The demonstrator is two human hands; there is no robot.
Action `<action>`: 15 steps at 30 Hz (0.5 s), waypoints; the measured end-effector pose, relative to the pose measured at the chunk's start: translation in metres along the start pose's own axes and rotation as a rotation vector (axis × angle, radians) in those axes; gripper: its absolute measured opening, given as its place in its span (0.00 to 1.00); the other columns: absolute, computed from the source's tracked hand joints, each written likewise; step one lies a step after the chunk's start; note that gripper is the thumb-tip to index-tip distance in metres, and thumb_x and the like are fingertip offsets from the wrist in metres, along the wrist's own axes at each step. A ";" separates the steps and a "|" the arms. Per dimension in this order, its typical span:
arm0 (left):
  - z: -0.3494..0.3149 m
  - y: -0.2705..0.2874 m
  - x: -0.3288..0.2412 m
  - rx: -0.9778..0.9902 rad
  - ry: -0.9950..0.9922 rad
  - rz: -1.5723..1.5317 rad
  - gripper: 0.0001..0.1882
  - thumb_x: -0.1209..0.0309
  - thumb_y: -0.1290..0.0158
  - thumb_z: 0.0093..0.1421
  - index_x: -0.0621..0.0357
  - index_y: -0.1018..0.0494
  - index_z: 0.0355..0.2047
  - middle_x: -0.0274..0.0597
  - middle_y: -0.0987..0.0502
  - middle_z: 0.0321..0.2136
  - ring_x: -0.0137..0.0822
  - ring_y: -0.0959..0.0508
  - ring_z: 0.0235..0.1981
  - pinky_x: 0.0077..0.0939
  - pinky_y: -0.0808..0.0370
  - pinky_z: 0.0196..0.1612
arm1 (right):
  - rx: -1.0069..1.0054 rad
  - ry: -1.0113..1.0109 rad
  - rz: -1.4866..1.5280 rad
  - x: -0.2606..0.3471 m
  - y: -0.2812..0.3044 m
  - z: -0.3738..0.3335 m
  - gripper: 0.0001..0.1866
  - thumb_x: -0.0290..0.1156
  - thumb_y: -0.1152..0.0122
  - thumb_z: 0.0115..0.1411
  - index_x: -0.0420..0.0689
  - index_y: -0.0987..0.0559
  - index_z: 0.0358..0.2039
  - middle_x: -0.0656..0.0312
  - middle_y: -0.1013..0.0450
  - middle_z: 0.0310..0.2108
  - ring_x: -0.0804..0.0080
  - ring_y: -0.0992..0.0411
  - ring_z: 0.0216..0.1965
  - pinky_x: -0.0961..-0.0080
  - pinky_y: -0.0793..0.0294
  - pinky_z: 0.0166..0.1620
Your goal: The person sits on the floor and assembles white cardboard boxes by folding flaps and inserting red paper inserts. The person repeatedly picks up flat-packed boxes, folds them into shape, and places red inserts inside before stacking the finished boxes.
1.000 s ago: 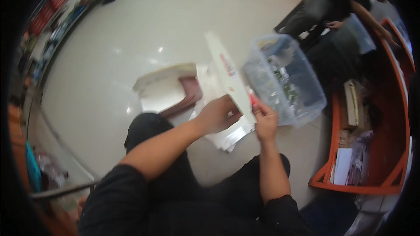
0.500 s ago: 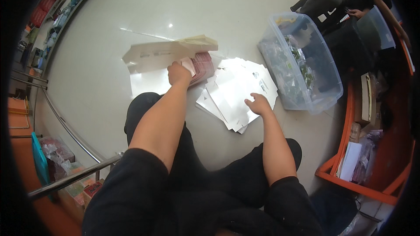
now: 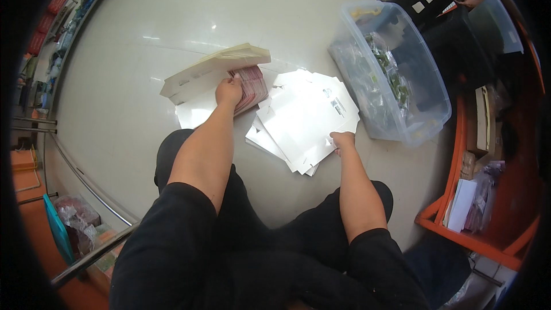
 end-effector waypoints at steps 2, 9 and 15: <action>-0.003 -0.009 -0.003 0.017 0.030 -0.007 0.41 0.47 0.36 0.56 0.68 0.31 0.59 0.61 0.23 0.52 0.56 0.23 0.56 0.42 0.29 0.62 | 0.094 -0.019 0.179 -0.001 -0.004 0.001 0.28 0.31 0.28 0.53 0.31 0.25 0.51 0.45 0.23 0.47 0.51 0.20 0.41 0.55 0.21 0.38; -0.032 -0.008 -0.021 0.127 -0.069 0.017 0.53 0.58 0.27 0.43 0.70 0.40 0.64 0.60 0.25 0.57 0.52 0.24 0.59 0.36 0.28 0.63 | 0.117 -0.165 0.061 0.008 0.033 -0.023 0.22 0.34 0.28 0.55 0.39 0.20 0.49 0.53 0.22 0.43 0.57 0.22 0.39 0.59 0.22 0.37; -0.071 -0.004 -0.071 0.085 0.028 0.240 0.47 0.57 0.28 0.45 0.70 0.36 0.60 0.60 0.25 0.56 0.53 0.23 0.57 0.38 0.27 0.61 | 0.254 -0.191 0.141 -0.012 0.054 -0.025 0.27 0.42 0.25 0.56 0.42 0.21 0.52 0.51 0.24 0.47 0.57 0.24 0.43 0.54 0.21 0.42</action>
Point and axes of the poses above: each hand's wrist, its own z-axis towards the middle knuckle, its own y-axis out of the back of the hand, x = y × z, the point moved 3 cm from there along z, towards the middle knuckle
